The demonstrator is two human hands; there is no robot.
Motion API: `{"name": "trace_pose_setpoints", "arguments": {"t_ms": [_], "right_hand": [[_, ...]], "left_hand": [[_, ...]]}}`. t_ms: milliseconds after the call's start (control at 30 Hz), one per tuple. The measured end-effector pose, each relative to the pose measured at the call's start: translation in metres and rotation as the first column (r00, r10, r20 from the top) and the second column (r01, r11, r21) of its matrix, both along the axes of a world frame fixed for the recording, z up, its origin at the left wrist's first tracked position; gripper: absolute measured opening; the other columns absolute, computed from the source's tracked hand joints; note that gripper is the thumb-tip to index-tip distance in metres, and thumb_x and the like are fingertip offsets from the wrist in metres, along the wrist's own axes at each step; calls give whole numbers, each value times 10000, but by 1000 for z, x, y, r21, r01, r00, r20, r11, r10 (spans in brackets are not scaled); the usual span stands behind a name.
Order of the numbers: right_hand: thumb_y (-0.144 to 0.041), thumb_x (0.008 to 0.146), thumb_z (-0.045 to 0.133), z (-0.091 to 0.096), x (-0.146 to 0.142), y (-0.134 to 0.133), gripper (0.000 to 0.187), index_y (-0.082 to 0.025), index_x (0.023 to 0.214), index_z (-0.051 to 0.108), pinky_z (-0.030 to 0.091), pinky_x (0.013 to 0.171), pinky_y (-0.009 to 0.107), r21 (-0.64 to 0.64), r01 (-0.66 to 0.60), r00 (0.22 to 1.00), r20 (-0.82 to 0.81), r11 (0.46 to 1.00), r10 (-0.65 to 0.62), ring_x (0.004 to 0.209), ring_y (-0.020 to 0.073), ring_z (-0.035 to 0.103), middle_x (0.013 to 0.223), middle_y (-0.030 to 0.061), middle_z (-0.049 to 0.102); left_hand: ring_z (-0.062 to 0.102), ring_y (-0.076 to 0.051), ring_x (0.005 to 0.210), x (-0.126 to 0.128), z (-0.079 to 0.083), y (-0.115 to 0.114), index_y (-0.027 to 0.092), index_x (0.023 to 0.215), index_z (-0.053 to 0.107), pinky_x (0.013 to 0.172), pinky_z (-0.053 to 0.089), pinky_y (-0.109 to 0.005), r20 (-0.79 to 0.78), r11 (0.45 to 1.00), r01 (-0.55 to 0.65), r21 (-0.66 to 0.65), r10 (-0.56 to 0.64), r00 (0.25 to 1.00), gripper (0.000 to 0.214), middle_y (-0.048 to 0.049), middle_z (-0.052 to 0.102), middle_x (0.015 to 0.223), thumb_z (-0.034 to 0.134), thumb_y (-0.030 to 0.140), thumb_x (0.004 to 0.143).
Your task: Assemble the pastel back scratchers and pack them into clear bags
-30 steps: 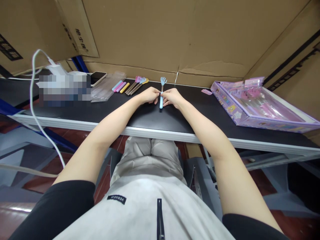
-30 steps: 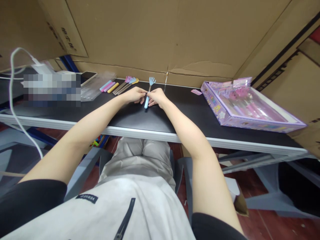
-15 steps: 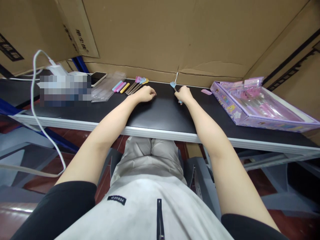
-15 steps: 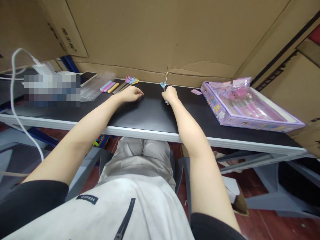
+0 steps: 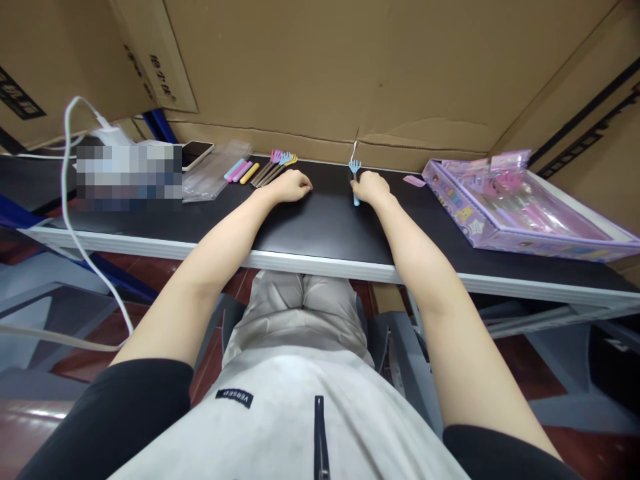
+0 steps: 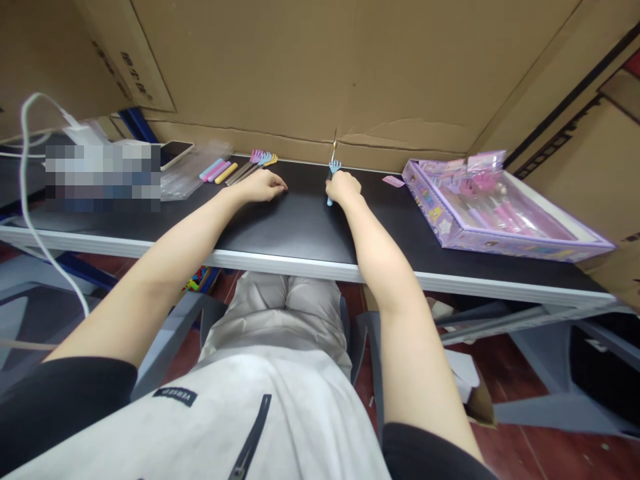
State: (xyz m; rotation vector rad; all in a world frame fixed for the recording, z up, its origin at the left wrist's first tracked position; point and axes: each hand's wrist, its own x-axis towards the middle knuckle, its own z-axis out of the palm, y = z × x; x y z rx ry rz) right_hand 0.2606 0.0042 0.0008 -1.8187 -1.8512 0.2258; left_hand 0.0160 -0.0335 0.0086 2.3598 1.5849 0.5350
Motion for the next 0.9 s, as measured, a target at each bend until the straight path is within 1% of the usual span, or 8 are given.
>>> {"name": "trace_pose_setpoints", "arguments": {"t_ms": [100, 200, 400, 533, 667, 733, 833, 900], "right_hand": [[-298, 1114, 688, 8, -7, -14, 379, -49, 1390, 763, 480, 1300, 584, -77, 7, 982, 187, 997, 8, 1529, 435, 629, 1549, 302, 684], [-374, 1187, 546, 15, -15, -27, 541, -11, 1573, 657, 482, 1294, 545, -175, 25, 953, 303, 984, 30, 1567, 422, 600, 1630, 321, 624], [-415, 1220, 422, 23, -21, -38, 611, -7, 1636, 605, 479, 1291, 531, -240, 27, 939, 340, 970, 58, 1586, 425, 588, 1662, 322, 599], [-416, 1219, 411, 26, -23, -42, 613, -21, 1649, 597, 487, 1285, 543, -245, 38, 937, 346, 969, 51, 1584, 424, 595, 1669, 320, 594], [-417, 1216, 412, 27, -23, -43, 614, -21, 1643, 605, 492, 1286, 543, -253, 35, 937, 346, 967, 57, 1586, 425, 594, 1671, 318, 593], [-420, 1217, 410, 27, -23, -44, 618, -19, 1646, 601, 490, 1288, 546, -255, 32, 936, 347, 966, 61, 1591, 423, 588, 1674, 317, 590], [-423, 1218, 413, 27, -22, -44, 623, -24, 1666, 582, 474, 1303, 549, -259, 34, 936, 348, 965, 60, 1607, 418, 570, 1689, 307, 580], [-417, 1215, 419, 27, -22, -44, 623, -22, 1670, 576, 468, 1306, 554, -256, 32, 935, 350, 966, 62, 1611, 422, 562, 1697, 307, 571]], "left_hand": [[823, -278, 1097, -1, 2, -2, 137, 1199, 905, 1152, 576, -329, 10, 1000, 12, -3, -12, 1000, 367, -84, 862, 902, 639, 186, 952], [816, -281, 1127, -2, 0, -1, 145, 1207, 905, 1170, 572, -350, 10, 1000, 24, 0, -24, 1000, 385, -83, 869, 923, 644, 207, 931], [791, -289, 1233, 0, -5, 3, 178, 1171, 909, 1190, 551, -361, 62, 997, 43, 59, -47, 997, 357, -96, 886, 1148, 672, 212, 907], [767, -299, 1311, -12, 18, -2, 138, 1261, 885, 1192, 544, -374, 71, 976, -150, 158, 141, 988, 380, -139, 863, 1311, 657, 180, 959], [708, -355, 1432, -54, 56, -10, 18, 1396, 796, 1256, 502, -501, 37, 864, -478, 160, 478, 877, 421, -251, 773, 1494, 603, 155, 1048], [603, -416, 1559, -83, 68, -13, -32, 1416, 750, 1362, 346, -620, -55, 783, -614, 97, 620, 782, 466, -301, 675, 1611, 713, 199, 1012], [375, -430, 1722, -132, 68, -12, -60, 1566, 579, 1424, 180, -629, -173, 673, -740, 16, 731, 661, 824, -286, 486, 1789, 866, 396, 942], [310, -461, 1748, -165, 59, -5, 1, 1474, 648, 1438, -23, -645, -217, 644, -765, -34, 742, 634, 991, -269, 433, 1826, 984, 619, 776]]}}
